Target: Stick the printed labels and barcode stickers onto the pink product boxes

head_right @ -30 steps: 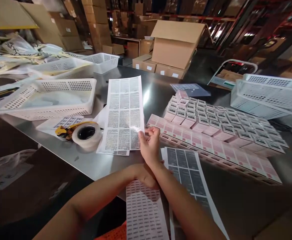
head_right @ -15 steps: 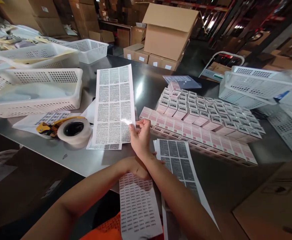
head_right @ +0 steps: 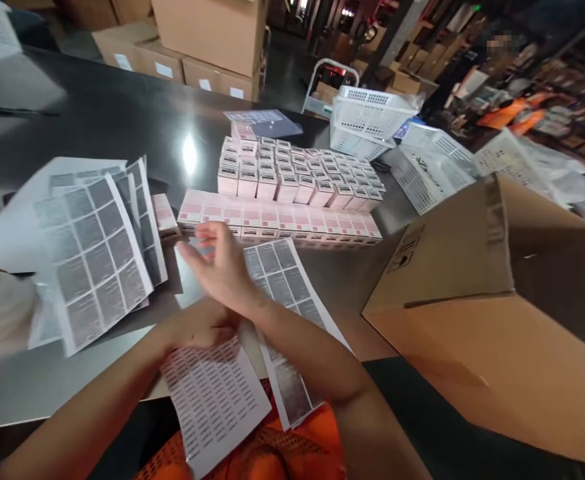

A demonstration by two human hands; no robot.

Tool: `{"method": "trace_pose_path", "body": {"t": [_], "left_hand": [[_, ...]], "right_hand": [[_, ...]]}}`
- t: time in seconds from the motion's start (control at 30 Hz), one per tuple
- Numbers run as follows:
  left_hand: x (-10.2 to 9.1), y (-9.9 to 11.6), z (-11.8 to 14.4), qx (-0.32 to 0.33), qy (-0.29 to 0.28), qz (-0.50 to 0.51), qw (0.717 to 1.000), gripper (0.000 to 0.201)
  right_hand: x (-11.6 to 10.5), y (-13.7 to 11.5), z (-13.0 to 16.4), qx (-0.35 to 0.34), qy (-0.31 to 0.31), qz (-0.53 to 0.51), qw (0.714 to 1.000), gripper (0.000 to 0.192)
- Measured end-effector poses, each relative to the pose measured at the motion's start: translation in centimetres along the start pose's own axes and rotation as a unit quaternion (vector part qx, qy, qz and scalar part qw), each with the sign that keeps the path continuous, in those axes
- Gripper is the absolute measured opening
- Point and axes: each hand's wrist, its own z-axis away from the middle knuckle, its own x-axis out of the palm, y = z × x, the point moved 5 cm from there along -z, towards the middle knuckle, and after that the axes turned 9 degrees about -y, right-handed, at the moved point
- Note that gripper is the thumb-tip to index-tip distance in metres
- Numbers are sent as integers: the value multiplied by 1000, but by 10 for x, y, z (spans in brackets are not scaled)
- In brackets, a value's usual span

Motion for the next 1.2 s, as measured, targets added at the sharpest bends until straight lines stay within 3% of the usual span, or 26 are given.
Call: {"method": "trace_pose_path", "body": {"t": [0.13,0.23,0.47,0.8,1.2], "left_hand": [[2,5,-6,-2,-29,-15,999,19],[4,6,-7,-16,-38,-9,999,18],[4,2,-7,5,-32,6,999,19],[5,-2,-7,13,-11,15,1000,20],[2,-1,-8,4,-26,29,999,19]], "right_hand": [[-91,27,32,156,88,20,984,35],[-117,51,50,219,60,34,973,35],[-90,78,61,276,-54,69,957,28],[-91,77,52,310,-160,134,927,23],[-88,72,50,280,-142,254,915,18]]}}
